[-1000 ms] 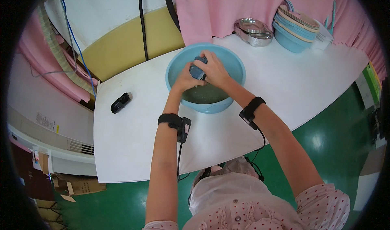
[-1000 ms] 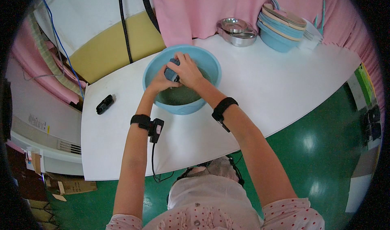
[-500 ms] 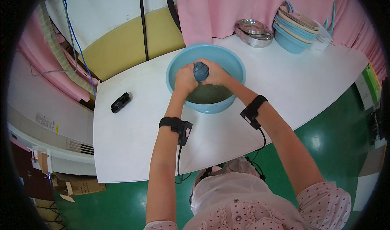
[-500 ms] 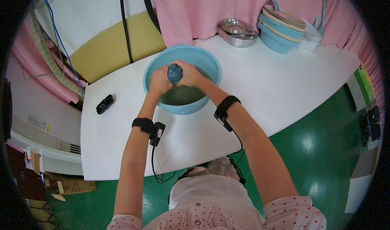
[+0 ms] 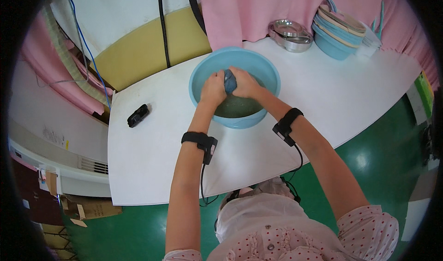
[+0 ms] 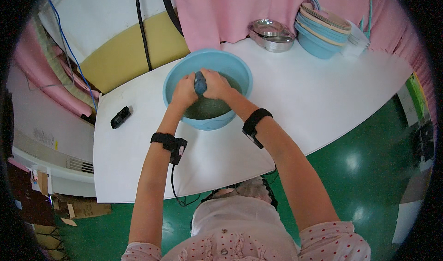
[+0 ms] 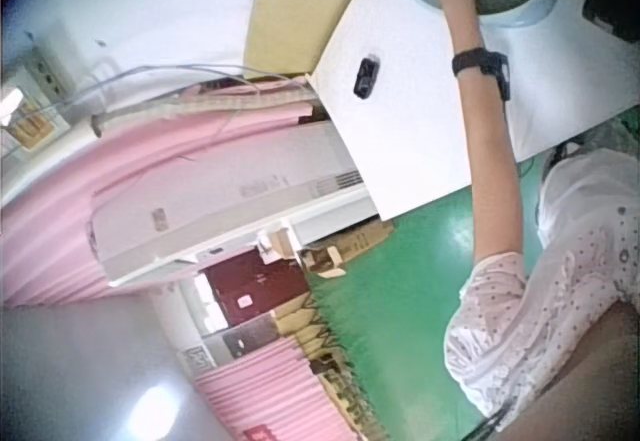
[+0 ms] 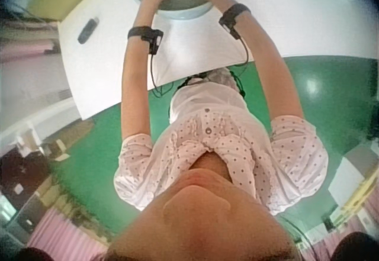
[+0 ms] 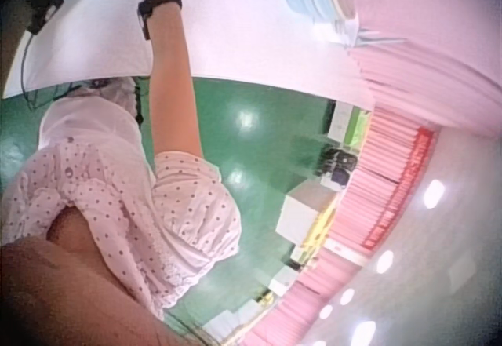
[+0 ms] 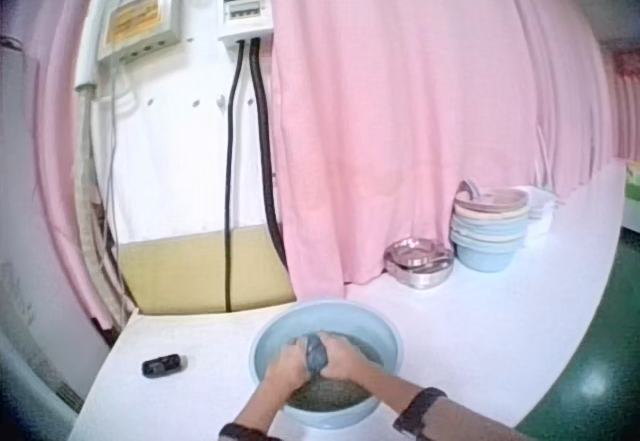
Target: The person picks up a small object and places it in a box, washes a blue cloth in a basin of water, and then flattens the wet cloth to wipe the surfaces of multiple yellow tables.
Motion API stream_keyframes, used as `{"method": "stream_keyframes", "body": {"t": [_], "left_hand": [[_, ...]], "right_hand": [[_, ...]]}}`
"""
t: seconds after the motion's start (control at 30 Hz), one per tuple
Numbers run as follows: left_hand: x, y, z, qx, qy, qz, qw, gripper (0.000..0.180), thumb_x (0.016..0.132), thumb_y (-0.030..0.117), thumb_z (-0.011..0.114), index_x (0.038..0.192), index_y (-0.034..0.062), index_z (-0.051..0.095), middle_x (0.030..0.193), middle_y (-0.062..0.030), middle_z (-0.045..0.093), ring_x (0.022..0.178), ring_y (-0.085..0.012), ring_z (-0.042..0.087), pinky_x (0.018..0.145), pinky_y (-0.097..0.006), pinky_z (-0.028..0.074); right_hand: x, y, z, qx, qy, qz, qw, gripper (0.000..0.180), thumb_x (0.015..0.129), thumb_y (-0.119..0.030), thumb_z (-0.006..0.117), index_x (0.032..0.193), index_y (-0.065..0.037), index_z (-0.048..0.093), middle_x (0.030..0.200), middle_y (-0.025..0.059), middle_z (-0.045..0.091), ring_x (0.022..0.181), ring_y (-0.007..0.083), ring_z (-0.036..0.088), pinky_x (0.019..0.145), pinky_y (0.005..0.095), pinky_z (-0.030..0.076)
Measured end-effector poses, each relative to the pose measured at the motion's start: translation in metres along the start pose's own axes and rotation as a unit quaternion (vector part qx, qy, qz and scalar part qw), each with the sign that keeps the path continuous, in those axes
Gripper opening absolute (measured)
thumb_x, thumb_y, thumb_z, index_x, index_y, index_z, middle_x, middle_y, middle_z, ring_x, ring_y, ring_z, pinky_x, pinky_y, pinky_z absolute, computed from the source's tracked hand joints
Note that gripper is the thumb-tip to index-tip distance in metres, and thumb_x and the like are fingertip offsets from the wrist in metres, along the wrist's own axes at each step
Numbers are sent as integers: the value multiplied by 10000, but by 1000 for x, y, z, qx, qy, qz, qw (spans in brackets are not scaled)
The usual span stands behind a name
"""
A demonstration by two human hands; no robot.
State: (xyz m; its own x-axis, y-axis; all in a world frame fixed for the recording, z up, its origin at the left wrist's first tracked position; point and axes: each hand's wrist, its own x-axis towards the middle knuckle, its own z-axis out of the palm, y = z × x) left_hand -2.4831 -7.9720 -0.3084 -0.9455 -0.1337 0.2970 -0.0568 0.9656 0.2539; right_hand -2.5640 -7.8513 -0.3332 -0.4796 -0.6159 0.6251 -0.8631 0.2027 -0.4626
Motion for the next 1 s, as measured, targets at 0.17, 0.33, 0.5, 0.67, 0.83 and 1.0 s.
{"method": "stream_keyframes", "body": {"t": [0.17, 0.33, 0.5, 0.67, 0.83, 1.0], "left_hand": [[-7, 17, -8, -54, 41, 34, 997, 646, 589, 9, 693, 1168, 113, 424, 1033, -181, 532, 851, -393, 558, 718, -447, 473], [-10, 10, -6, 47, 59, 84, 994, 773, 562, 54, 745, 1235, 200, 394, 971, -148, 539, 798, -331, 585, 661, -420, 495], [-6, 16, -3, 87, -21, -30, 996, 507, 631, 58, 695, 1091, 131, 495, 945, -110, 587, 824, -295, 614, 673, -397, 508], [-3, 7, 4, 79, -42, -36, 995, 342, 667, 88, 642, 988, 98, 525, 922, -139, 600, 856, -309, 597, 697, -412, 494], [-4, 9, 1, 79, -58, -27, 995, 357, 654, 108, 658, 984, 92, 521, 939, -142, 602, 855, -316, 597, 693, -417, 496], [-12, 18, 0, 17, -31, -19, 999, 569, 566, 236, 714, 1067, 78, 498, 950, -184, 588, 868, -357, 577, 752, -435, 483]], "right_hand": [[-1, 6, -8, 71, -24, 18, 997, 498, 528, -53, 677, 987, -13, 488, 896, 207, 573, 854, 408, 544, 736, 409, 454], [-3, -8, -6, 132, -52, 75, 987, 555, 537, -82, 705, 1042, -13, 487, 909, 207, 587, 875, 392, 553, 752, 404, 460], [2, -7, -1, -63, -155, 89, 982, 465, 588, -145, 707, 989, -27, 503, 890, 191, 602, 863, 367, 576, 755, 417, 466], [3, -18, -3, -139, -183, 85, 970, 405, 612, -141, 687, 965, -47, 511, 883, 163, 613, 839, 338, 595, 722, 417, 486], [1, -20, -3, -178, -164, 86, 967, 355, 625, -162, 666, 933, -48, 530, 873, 150, 609, 818, 323, 607, 698, 407, 498], [-5, -17, 1, -252, -127, 72, 957, 322, 628, -146, 662, 907, -47, 538, 827, 147, 603, 788, 295, 617, 653, 373, 510]]}}
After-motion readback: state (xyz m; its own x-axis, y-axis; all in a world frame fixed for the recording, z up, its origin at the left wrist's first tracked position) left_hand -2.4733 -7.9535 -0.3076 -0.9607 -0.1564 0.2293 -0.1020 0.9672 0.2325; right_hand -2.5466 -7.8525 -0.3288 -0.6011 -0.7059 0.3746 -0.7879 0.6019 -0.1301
